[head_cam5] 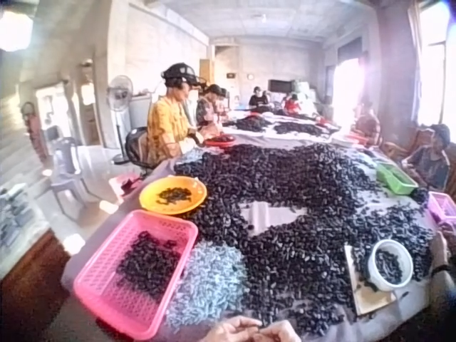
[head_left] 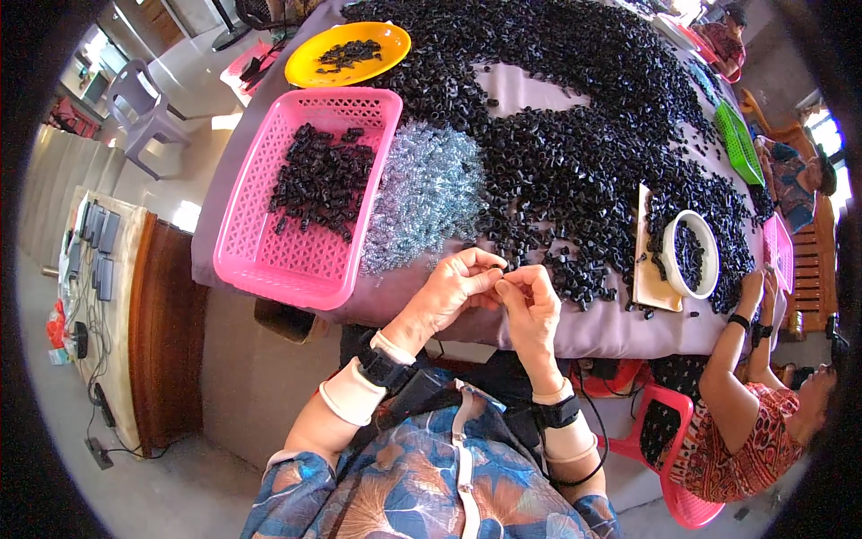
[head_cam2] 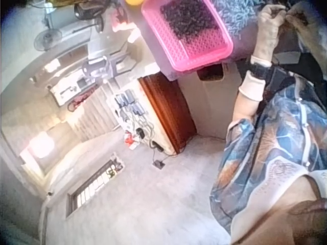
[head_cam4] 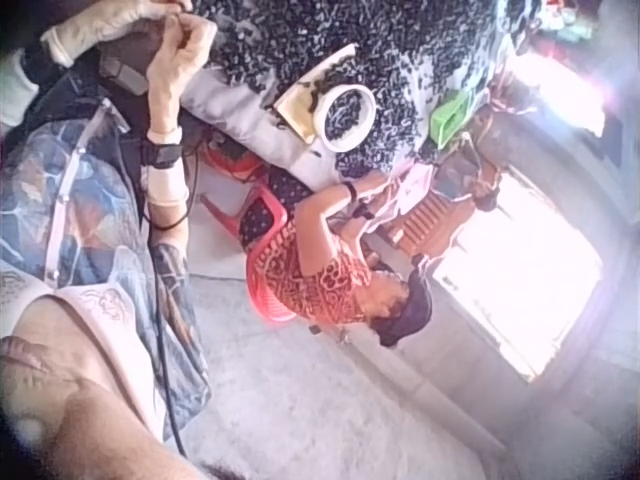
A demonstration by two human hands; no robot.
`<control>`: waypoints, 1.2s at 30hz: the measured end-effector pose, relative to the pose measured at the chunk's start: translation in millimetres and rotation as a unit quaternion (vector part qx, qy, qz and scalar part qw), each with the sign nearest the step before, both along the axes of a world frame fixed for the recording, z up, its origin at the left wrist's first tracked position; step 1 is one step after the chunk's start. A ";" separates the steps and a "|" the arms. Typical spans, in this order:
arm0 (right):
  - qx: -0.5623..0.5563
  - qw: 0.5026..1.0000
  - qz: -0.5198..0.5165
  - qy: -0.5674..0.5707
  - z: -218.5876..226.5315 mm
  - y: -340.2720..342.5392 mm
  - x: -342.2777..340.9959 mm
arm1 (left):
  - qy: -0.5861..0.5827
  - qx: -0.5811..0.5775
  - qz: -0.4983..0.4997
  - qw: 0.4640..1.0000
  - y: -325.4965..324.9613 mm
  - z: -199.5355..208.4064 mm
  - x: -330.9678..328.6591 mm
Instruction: Sorting and assembling small black components on a table in a manufacturing facility.
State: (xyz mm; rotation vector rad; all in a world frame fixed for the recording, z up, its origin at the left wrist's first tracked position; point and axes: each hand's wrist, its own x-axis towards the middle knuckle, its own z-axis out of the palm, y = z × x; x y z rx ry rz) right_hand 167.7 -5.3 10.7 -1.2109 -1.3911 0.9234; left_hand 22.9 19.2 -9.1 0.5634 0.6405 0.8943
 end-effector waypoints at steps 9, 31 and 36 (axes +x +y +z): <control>-0.067 0.994 0.023 0.078 1.9 -0.2 2.0 | -0.061 -0.002 0.003 0.998 -1.8 10.5 -3.0; -0.084 0.984 0.148 0.047 26.1 3.4 19.5 | -0.147 -0.030 -0.015 0.989 -4.5 17.4 4.4; -0.063 0.988 0.141 0.026 26.5 2.8 19.9 | -0.083 -0.024 0.034 0.996 -6.0 18.2 10.1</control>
